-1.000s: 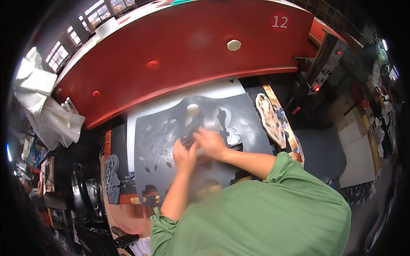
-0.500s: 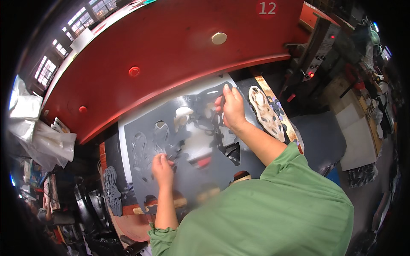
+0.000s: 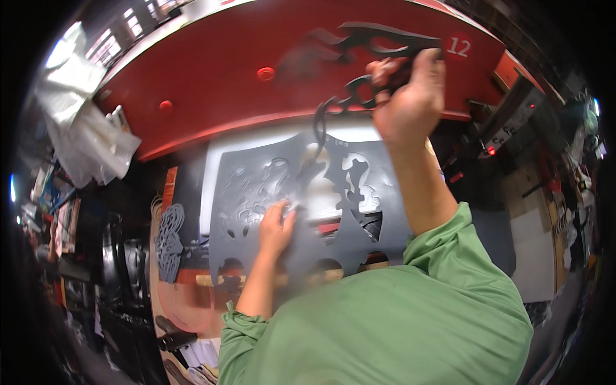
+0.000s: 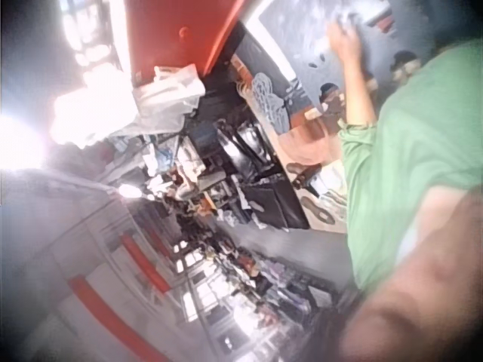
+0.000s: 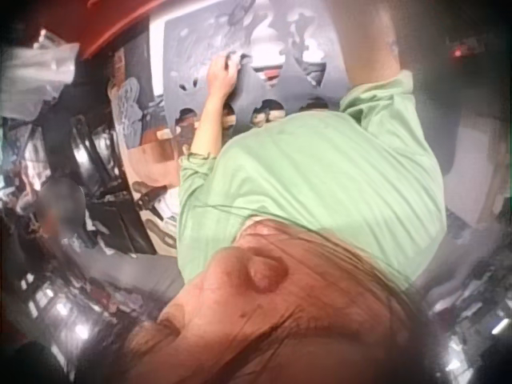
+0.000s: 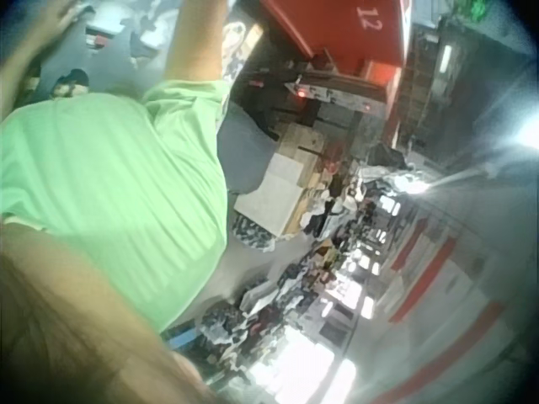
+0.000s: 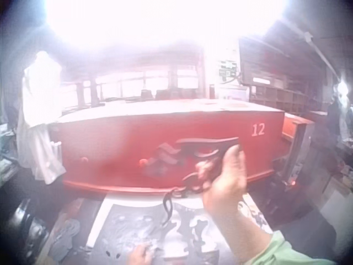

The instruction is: The person manually removes excess material from a cut sheet on a light table, peeling away small pieces by hand and placing them aside. The person repeatedly picks, peels, and discards the cut-out pieces from the sheet.

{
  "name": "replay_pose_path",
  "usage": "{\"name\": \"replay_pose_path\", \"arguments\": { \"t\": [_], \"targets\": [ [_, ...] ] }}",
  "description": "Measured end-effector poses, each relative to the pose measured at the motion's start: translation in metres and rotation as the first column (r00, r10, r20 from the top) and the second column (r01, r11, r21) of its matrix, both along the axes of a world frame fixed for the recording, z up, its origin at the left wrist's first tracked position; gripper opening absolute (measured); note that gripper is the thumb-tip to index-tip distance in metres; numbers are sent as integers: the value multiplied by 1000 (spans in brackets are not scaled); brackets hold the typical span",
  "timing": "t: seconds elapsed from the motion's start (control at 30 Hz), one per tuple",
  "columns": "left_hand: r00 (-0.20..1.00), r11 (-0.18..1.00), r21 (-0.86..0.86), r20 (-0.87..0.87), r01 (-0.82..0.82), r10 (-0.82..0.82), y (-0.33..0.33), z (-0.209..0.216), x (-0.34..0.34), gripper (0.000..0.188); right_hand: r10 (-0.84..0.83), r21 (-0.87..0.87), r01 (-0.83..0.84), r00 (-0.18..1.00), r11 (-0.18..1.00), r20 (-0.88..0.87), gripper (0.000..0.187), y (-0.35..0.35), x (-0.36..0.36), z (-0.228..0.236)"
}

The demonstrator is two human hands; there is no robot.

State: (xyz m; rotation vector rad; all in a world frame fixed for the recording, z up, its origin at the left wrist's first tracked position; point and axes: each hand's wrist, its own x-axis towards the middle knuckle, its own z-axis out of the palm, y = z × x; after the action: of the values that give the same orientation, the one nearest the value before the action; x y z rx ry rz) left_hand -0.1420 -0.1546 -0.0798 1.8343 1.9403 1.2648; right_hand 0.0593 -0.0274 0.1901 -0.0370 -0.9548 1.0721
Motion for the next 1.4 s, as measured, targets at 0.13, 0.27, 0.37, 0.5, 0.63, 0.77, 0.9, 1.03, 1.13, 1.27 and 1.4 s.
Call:
{"name": "replay_pose_path", "arguments": {
  "t": [0.13,0.27,0.37,0.5,0.63,0.77,0.9,1.03,1.13,1.27,1.4],
  "targets": [
    [981,976,-95,19,196,-195,-15,10,-8,54,97,76,-105,990,992,103,25,-11,-8,12],
    [961,960,-73,-40,269,-273,-21,15,-9,59,-17,30,10,972,999,235,16,-19,-30,2],
    [970,970,-118,-93,214,-225,-26,18,-8,59,27,69,-42,979,997,202,16,-11,-39,2],
    [979,979,-44,48,199,-197,-43,25,-14,50,316,-150,-283,750,947,580,14,1,-74,-15],
    [996,996,3,-14,84,-84,-75,33,-35,38,390,-311,-235,546,921,741,21,7,-139,-53],
    [989,992,-63,-105,-108,101,-107,30,-45,36,327,-257,-203,540,945,775,25,7,-205,-71],
    [987,983,-119,-91,-140,129,-121,21,-34,38,348,-208,-281,700,937,624,22,-13,-252,-79],
    [990,977,-159,-27,-140,137,-124,16,-25,39,271,41,-420,652,906,708,22,-36,-283,-98],
    [989,969,-219,65,-113,130,-125,18,-24,40,-259,442,-445,413,779,873,35,-50,-271,-140],
    [990,984,-128,-91,-122,111,-126,19,-32,43,-366,346,-548,77,762,927,53,-57,-209,-196],
    [909,944,-82,-306,-319,281,-118,17,-55,55,-515,409,-540,-54,736,856,65,-77,-120,-224]
  ]
}}
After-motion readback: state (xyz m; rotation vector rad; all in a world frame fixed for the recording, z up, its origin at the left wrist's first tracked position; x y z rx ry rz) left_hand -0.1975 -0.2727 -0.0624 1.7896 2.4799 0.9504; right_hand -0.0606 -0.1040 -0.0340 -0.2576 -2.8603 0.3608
